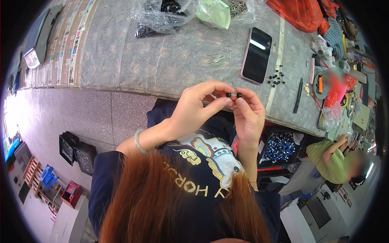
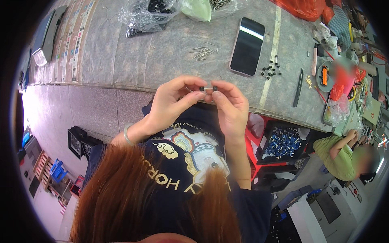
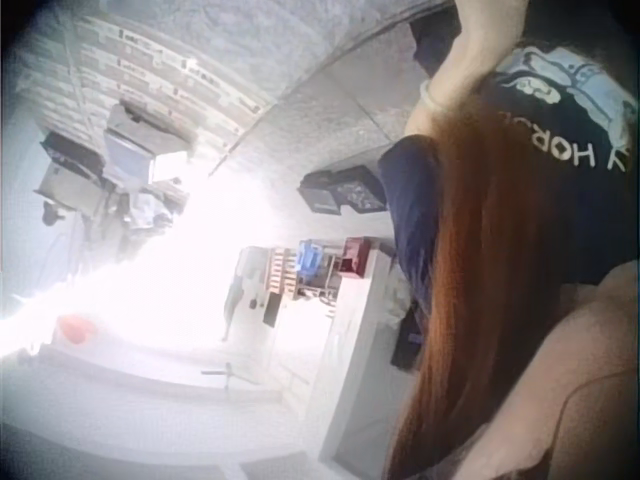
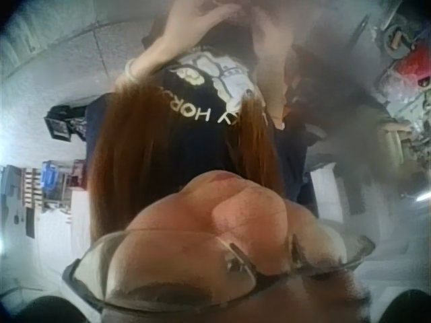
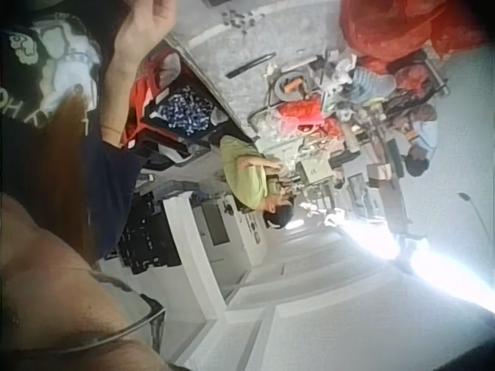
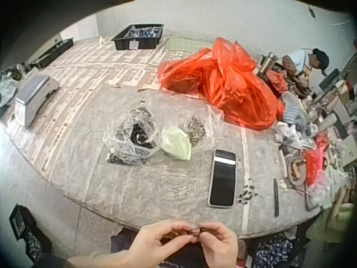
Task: Inserting small metal pins into black plastic component housings at an industrial assembly table.
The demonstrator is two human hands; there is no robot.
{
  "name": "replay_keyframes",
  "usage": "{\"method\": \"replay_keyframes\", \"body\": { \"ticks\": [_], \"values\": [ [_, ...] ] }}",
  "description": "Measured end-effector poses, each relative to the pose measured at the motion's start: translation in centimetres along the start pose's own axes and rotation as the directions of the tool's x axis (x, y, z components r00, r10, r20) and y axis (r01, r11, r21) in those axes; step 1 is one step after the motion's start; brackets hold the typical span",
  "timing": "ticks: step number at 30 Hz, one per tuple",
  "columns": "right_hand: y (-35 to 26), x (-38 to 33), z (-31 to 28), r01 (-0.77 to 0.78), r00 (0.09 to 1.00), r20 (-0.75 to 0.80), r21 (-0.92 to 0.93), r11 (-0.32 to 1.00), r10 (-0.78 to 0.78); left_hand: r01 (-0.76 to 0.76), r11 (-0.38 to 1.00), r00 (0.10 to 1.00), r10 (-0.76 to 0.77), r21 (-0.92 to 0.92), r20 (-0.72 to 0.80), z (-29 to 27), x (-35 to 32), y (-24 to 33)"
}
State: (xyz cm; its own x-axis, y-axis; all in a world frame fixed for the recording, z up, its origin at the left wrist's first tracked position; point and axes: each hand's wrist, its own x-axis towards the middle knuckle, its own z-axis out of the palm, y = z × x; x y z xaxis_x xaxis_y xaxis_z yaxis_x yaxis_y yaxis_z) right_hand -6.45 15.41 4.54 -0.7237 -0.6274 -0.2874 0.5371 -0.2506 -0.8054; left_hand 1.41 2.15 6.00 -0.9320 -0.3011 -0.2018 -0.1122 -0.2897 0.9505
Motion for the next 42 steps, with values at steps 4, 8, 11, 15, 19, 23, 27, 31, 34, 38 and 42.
{"method": "replay_keyframes", "body": {
  "ticks": [4, 8, 11, 15, 19, 23, 27, 31, 34, 38, 42],
  "values": [
    [0.0, -0.1, -0.3, -0.034, 0.999, 0.039, 0.100, 0.994, 0.030, -0.050, 0.991, 0.998, 0.052, 0.128, -0.018, 0.0, 0.0, 0.2],
    [0.0, -0.1, -0.2, -0.027, 0.996, 0.084, 0.129, 0.991, 0.016, 0.048, 0.999, 0.998, -0.048, 0.025, -0.030, -0.3, 0.1, 0.1],
    [-0.1, 0.2, -0.5, -0.161, 0.969, 0.233, 0.346, 0.924, 0.082, 0.147, 0.989, 0.989, -0.147, 0.018, 0.006, -0.5, 0.3, 0.3],
    [-0.1, 0.1, -0.8, -0.245, 0.941, 0.306, 0.314, 0.917, 0.146, 0.213, 0.962, 0.976, -0.201, -0.168, 0.089, -0.7, 0.4, 1.0],
    [0.1, 0.1, -1.4, -0.356, 0.902, 0.386, 0.414, 0.838, 0.193, 0.314, 0.915, 0.942, -0.267, -0.253, 0.202, -1.1, 0.6, 1.0],
    [0.6, 0.1, -1.6, -0.364, 0.911, 0.354, 0.455, 0.813, 0.211, 0.322, 0.899, 0.943, -0.276, -0.297, 0.187, -1.1, 0.6, 0.5],
    [0.8, -0.1, -1.4, -0.341, 0.925, 0.296, 0.366, 0.866, 0.239, 0.337, 0.893, 0.940, -0.299, -0.300, 0.165, -1.4, 0.4, -0.7],
    [1.7, -0.3, -2.1, -0.373, 0.924, 0.192, 0.268, 0.888, 0.330, 0.392, 0.888, 0.918, -0.360, -0.240, 0.167, -2.0, 0.1, -2.9],
    [2.8, 0.0, -2.5, -0.375, 0.927, 0.033, 0.113, 0.920, 0.373, 0.399, 0.901, 0.917, -0.390, -0.170, 0.084, -2.5, -0.3, -5.2],
    [4.0, 0.7, -1.6, -0.368, 0.927, -0.114, -0.083, 0.926, 0.358, 0.372, 0.917, 0.927, -0.373, -0.140, 0.020, -1.9, -0.4, -5.8],
    [4.4, 1.0, -1.3, -0.328, 0.941, -0.173, -0.259, 0.908, 0.291, 0.283, 0.947, 0.956, -0.292, 0.154, 0.037, -1.7, 0.3, -5.0]
  ]
}}
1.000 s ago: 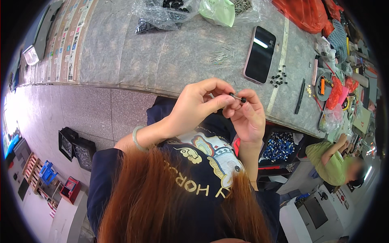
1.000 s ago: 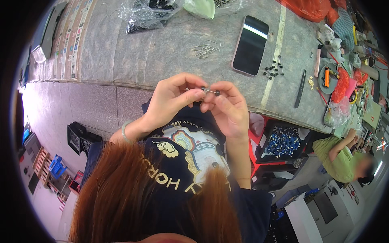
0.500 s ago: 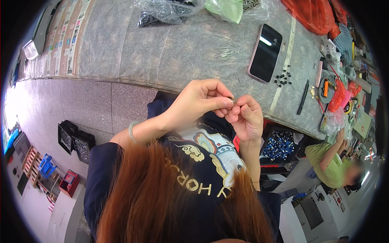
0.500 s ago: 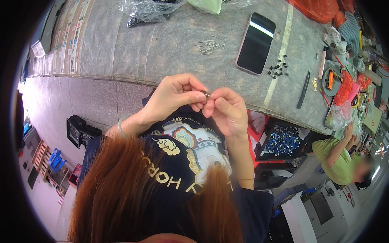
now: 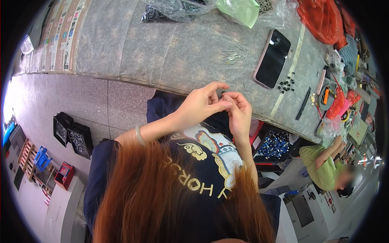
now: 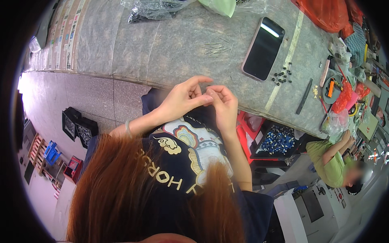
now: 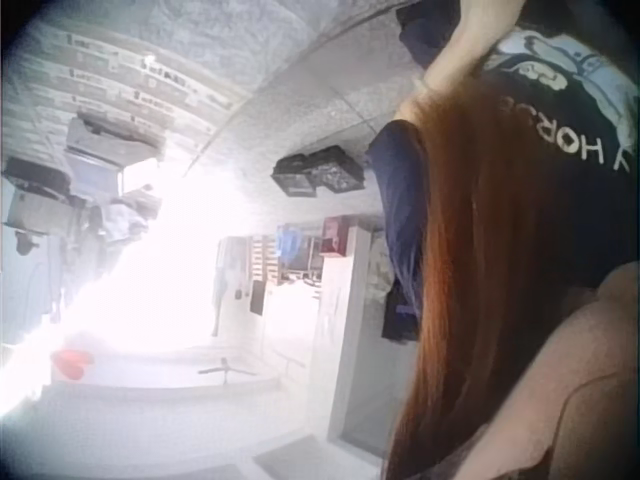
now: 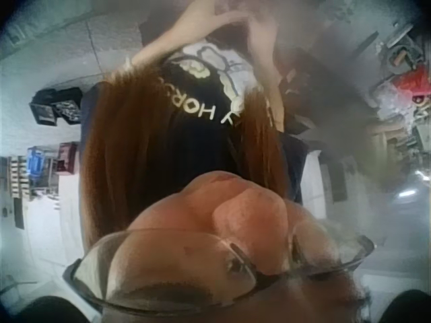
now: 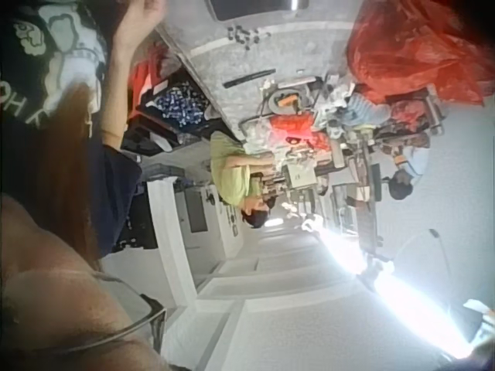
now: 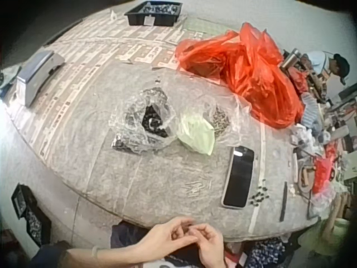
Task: Inserting small metal pins into black plastic component housings at an industrial assembly table.
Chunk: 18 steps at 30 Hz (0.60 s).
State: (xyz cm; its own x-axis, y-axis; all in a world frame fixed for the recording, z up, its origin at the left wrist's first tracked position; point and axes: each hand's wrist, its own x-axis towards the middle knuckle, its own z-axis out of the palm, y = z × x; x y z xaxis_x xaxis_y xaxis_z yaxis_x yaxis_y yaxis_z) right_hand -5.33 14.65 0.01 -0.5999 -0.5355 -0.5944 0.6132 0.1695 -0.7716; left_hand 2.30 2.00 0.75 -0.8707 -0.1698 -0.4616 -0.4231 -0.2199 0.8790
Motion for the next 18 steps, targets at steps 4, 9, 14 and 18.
{"method": "replay_keyframes", "body": {
  "ticks": [4, 9, 14, 18],
  "values": [
    [0.0, 0.2, 0.0, -0.033, 0.999, 0.024, -0.007, 0.999, 0.033, 0.049, 0.998, 0.999, -0.050, 0.031, 0.020, -0.1, 0.8, -0.5],
    [-0.4, 0.1, -0.2, -0.051, 0.998, 0.022, -0.025, 0.998, 0.051, 0.215, 0.967, 0.963, -0.187, -0.139, 0.192, -0.4, 1.5, 0.2],
    [-0.6, 0.1, -0.1, -0.078, 0.997, 0.019, -0.018, 0.997, 0.078, 0.252, 0.935, 0.955, -0.199, -0.251, 0.219, -0.5, 1.8, 0.2],
    [-0.4, 0.1, -0.1, -0.094, 0.995, 0.021, 0.004, 0.996, 0.094, 0.261, 0.933, 0.948, -0.199, -0.249, 0.248, -0.8, 2.1, -0.1]
  ]
}}
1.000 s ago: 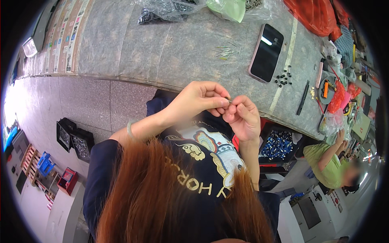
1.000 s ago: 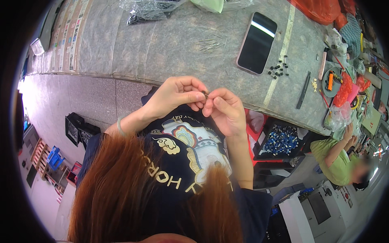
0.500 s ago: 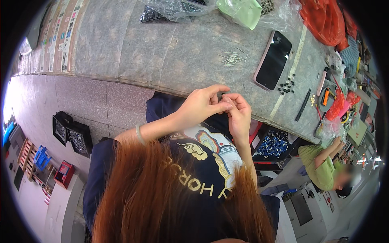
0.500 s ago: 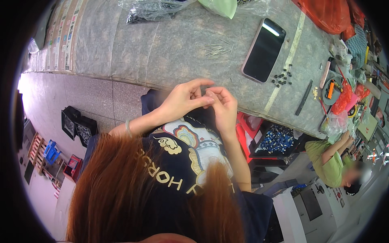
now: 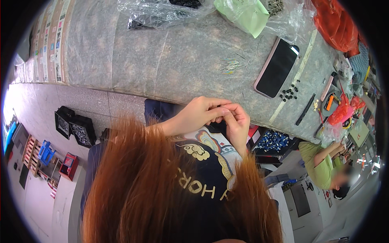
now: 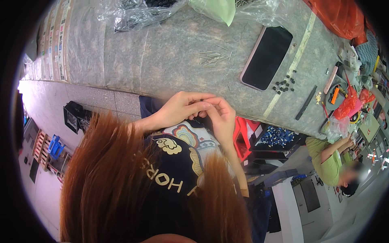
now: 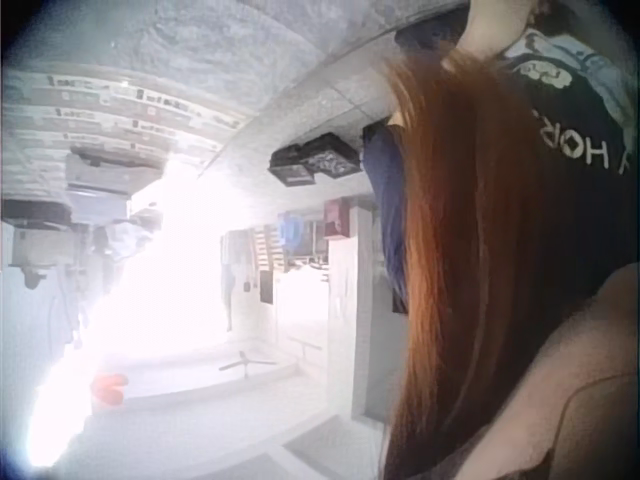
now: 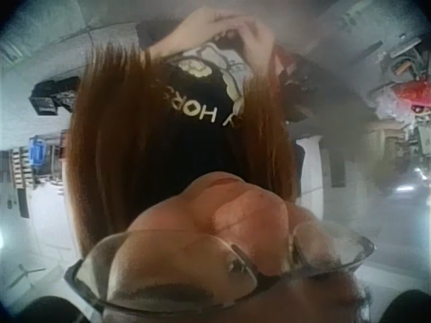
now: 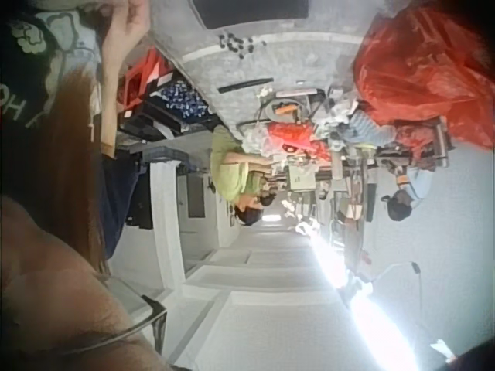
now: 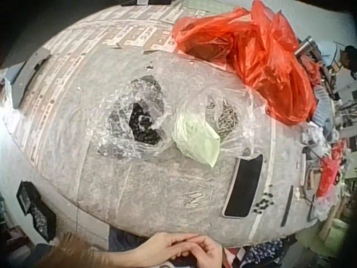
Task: Inserting small metal pins into black plastic component housings at an industrial assembly table.
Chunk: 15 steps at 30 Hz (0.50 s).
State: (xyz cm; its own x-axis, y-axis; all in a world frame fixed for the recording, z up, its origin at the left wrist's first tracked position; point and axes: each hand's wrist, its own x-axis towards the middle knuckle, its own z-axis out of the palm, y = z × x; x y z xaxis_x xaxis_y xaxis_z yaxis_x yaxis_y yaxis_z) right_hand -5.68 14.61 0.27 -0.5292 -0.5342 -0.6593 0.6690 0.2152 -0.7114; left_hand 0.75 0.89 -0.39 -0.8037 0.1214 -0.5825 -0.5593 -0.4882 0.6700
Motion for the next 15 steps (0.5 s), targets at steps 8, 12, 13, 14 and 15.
{"method": "replay_keyframes", "body": {
  "ticks": [8, 12, 13, 14, 15],
  "values": [
    [-0.19, -0.11, -0.05, -0.022, 1.000, -0.003, -0.001, 1.000, 0.022, 0.107, 0.993, 0.994, -0.107, -0.044, 0.001, 0.11, 0.04, 0.24],
    [-0.24, -0.13, -0.04, -0.020, 1.000, -0.009, -0.010, 1.000, 0.020, 0.122, 0.992, 0.993, -0.122, -0.034, 0.010, -0.02, 0.16, 0.37],
    [-0.34, -0.13, 0.03, -0.022, 1.000, -0.010, -0.008, 1.000, 0.022, 0.125, 0.992, 0.992, -0.125, -0.034, 0.011, -0.07, 0.14, 0.45],
    [-0.49, -0.11, 0.13, -0.022, 1.000, -0.012, -0.020, 1.000, 0.022, 0.122, 0.992, 0.993, -0.121, -0.035, 0.014, -0.14, 0.10, 0.59],
    [-0.50, -0.10, 0.13, -0.021, 1.000, -0.014, -0.033, 0.999, 0.020, 0.117, 0.992, 0.993, -0.117, -0.036, 0.019, -0.15, 0.10, 0.63]
  ]
}}
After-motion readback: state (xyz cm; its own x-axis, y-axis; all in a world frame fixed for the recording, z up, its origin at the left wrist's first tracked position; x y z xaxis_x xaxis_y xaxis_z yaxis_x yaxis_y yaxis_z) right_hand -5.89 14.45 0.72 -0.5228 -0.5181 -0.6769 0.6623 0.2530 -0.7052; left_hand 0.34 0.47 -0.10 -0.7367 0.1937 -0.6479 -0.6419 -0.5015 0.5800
